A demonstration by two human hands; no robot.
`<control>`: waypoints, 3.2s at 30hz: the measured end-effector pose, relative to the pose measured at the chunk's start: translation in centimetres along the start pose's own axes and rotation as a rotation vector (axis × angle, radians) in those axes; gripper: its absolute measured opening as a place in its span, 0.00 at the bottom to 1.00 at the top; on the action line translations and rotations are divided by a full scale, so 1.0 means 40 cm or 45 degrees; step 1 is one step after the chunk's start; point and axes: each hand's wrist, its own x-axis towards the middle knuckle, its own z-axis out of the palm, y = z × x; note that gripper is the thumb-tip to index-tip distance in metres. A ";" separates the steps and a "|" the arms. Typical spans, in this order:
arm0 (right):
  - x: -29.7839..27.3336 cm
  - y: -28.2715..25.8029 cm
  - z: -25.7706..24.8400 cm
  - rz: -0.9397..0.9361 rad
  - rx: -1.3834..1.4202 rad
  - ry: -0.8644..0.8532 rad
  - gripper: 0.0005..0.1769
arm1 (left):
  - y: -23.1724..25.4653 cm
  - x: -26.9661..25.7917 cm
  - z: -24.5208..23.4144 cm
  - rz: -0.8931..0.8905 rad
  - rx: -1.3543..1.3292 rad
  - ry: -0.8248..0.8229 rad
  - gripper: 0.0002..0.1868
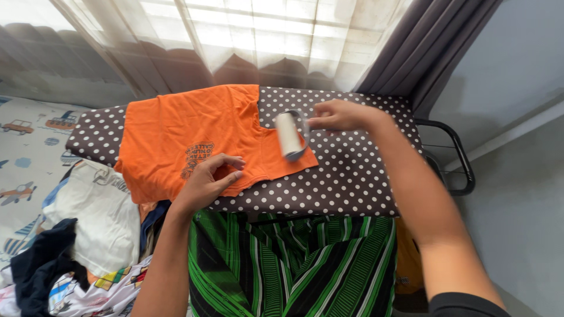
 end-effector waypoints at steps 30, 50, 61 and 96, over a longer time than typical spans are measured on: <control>-0.016 -0.041 0.044 0.046 0.053 0.056 0.28 | -0.018 0.209 0.026 0.523 0.834 -0.008 0.15; 0.052 -0.165 0.069 0.003 0.090 -0.041 0.28 | -0.055 0.191 -0.010 0.432 0.983 0.089 0.16; -0.143 0.094 -0.033 0.212 0.061 0.194 0.27 | -0.057 0.184 -0.010 0.544 0.961 0.083 0.20; -0.105 -0.070 0.093 -0.060 0.009 -0.067 0.30 | -0.072 0.184 -0.011 0.584 1.058 0.084 0.19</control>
